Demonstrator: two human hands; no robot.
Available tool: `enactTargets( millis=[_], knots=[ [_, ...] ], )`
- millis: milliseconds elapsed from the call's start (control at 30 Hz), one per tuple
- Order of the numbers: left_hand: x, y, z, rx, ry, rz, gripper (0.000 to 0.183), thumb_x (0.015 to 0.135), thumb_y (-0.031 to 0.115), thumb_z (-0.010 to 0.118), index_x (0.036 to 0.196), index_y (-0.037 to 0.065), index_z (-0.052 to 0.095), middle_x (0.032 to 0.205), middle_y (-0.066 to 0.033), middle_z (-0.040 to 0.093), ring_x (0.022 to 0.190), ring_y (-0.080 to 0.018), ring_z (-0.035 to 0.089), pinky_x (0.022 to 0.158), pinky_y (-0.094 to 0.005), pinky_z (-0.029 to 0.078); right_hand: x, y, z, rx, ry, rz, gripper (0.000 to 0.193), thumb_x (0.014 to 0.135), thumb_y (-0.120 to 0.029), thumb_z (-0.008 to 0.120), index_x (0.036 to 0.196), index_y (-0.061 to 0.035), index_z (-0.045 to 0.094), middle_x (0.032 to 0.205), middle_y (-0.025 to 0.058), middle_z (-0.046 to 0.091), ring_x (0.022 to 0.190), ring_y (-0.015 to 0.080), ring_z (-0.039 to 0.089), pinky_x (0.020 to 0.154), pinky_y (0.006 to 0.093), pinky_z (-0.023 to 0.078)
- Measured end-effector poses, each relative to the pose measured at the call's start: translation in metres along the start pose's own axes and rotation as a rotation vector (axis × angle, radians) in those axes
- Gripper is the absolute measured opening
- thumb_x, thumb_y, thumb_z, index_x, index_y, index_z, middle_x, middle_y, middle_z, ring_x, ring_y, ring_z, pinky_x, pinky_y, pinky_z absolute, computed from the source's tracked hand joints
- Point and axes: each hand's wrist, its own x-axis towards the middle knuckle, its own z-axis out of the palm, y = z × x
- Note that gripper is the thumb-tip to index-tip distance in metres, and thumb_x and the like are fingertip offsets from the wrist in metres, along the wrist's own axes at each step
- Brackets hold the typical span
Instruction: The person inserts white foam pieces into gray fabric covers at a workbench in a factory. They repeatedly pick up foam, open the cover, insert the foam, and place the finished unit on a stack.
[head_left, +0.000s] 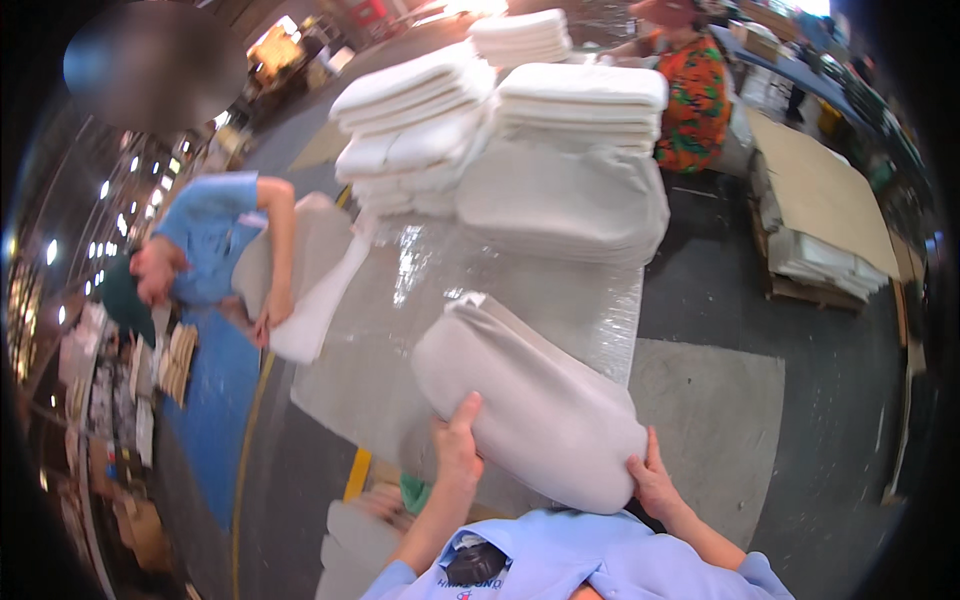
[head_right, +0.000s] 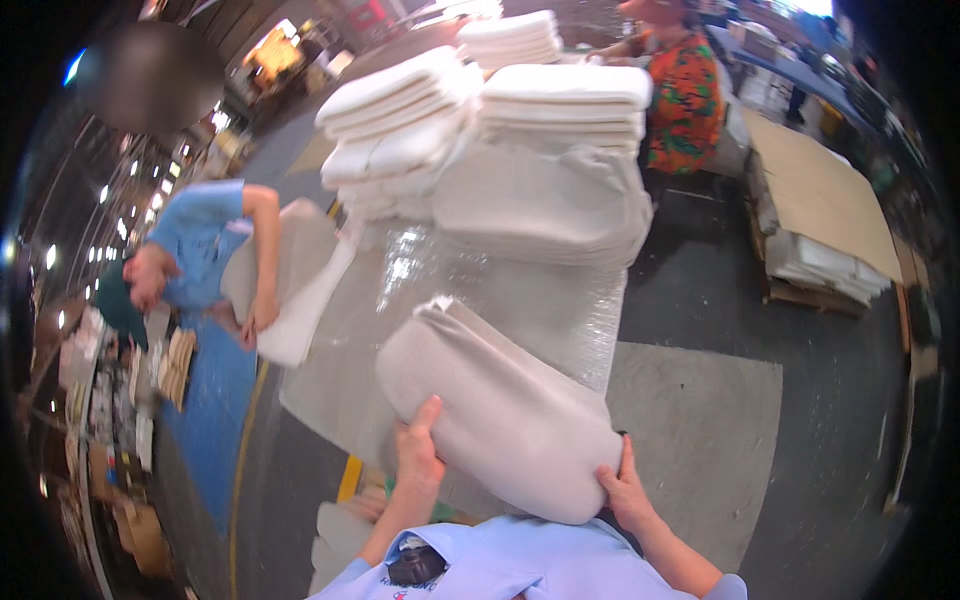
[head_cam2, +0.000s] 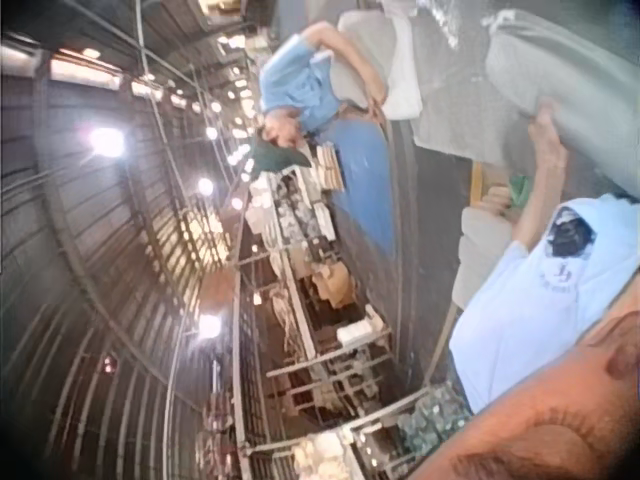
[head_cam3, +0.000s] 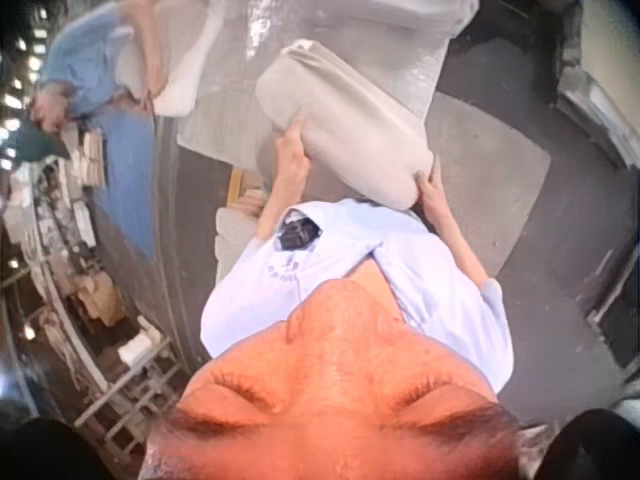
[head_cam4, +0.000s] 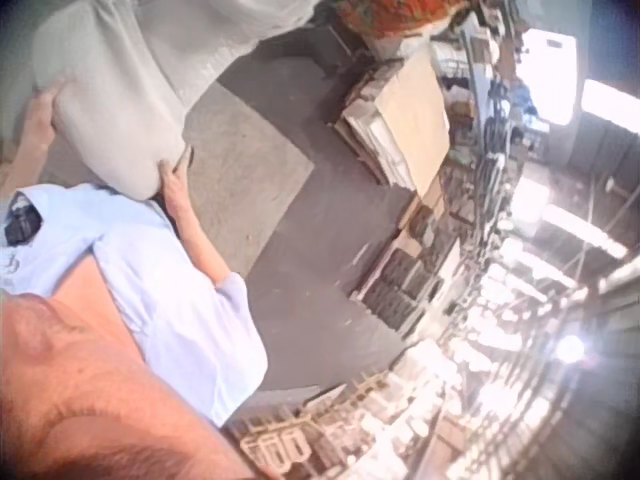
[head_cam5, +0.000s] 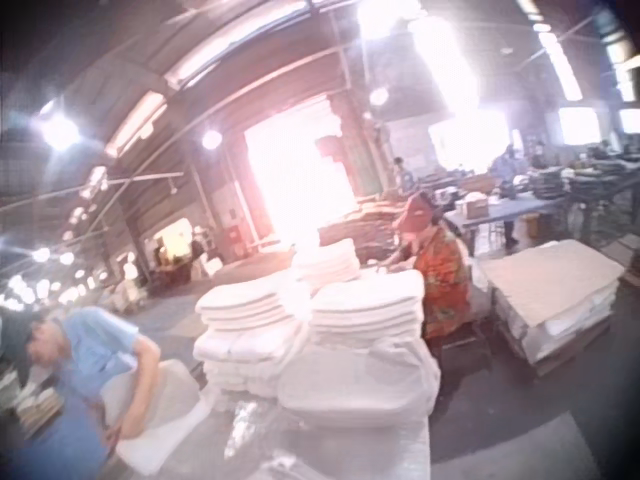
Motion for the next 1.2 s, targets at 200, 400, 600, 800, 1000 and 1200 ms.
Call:
enactTargets(
  millis=[200, 400, 600, 800, 1000, 1200],
  knots=[
    [0.000, 0.121, 0.047, 0.481, -0.526, 0.256, 0.067, 0.090, 0.003, 0.080, 0.150, -0.001, 0.049, 0.133, -0.0110, 0.066, 0.119, -0.0223, 0.064, 0.101, -0.0379, 0.053, 0.005, -0.050, 0.003, -0.285, 0.022, -0.143, 0.051, 0.109, -0.026, 0.060, 0.153, -0.0019, 0.050, 0.136, 0.0082, 0.062, 0.111, 0.0132, 0.062, 0.089, 0.0310, 0.055],
    [-0.031, 0.136, 0.087, 1.013, -0.947, 0.395, 0.067, 0.086, 0.004, 0.080, 0.146, 0.000, 0.050, 0.127, -0.0111, 0.071, 0.115, -0.0192, 0.066, 0.100, -0.0359, 0.053, 0.033, -0.094, 0.069, 0.242, 0.170, -0.651, 0.030, 0.098, -0.016, 0.078, 0.121, -0.0063, 0.062, 0.097, -0.0013, 0.064, 0.094, 0.0113, 0.061, 0.084, 0.0268, 0.052],
    [-0.028, 0.072, 0.080, 1.339, -1.110, 0.238, 0.077, 0.085, 0.009, 0.081, 0.153, 0.003, 0.044, 0.128, -0.0149, 0.071, 0.119, -0.0226, 0.068, 0.103, -0.0377, 0.052, 0.040, -0.006, 0.063, 0.349, 0.165, -0.412, 0.026, 0.096, -0.017, 0.081, 0.102, -0.0096, 0.056, 0.088, -0.0050, 0.059, 0.079, 0.0039, 0.052, 0.067, 0.0237, 0.043],
    [-0.023, -0.001, 0.093, 1.639, -1.136, 0.147, 0.089, 0.086, 0.021, 0.081, 0.160, 0.004, 0.034, 0.133, -0.0190, 0.070, 0.125, -0.0302, 0.067, 0.106, -0.0423, 0.051, 0.023, 0.034, 0.039, 0.379, 0.252, -0.258, 0.020, 0.105, -0.022, 0.068, 0.113, -0.0040, 0.069, 0.090, -0.0034, 0.064, 0.080, 0.0050, 0.054, 0.069, 0.0255, 0.045],
    [0.002, -0.035, 0.149, 1.490, -1.614, 0.117, 0.071, 0.099, 0.032, 0.068, 0.159, 0.007, 0.041, 0.120, -0.0120, 0.071, 0.105, -0.0275, 0.070, 0.093, -0.0410, 0.055, 0.046, 0.067, 0.026, 0.500, 0.370, -0.241, 0.026, 0.109, -0.022, 0.061, 0.122, -0.0010, 0.070, 0.108, 0.0017, 0.072, 0.100, 0.0097, 0.062, 0.091, 0.0292, 0.051],
    [-0.008, -0.136, 0.262, 1.649, -1.426, -0.092, 0.036, 0.110, 0.031, 0.051, 0.119, 0.003, 0.072, 0.096, -0.0040, 0.067, 0.077, -0.0172, 0.061, 0.075, -0.0357, 0.051, 0.052, 0.062, 0.029, 0.655, 0.454, -0.230, 0.024, 0.109, -0.026, 0.061, 0.103, -0.0037, 0.069, 0.087, -0.0034, 0.061, 0.081, 0.0072, 0.049, 0.074, 0.0294, 0.044]
  ],
)
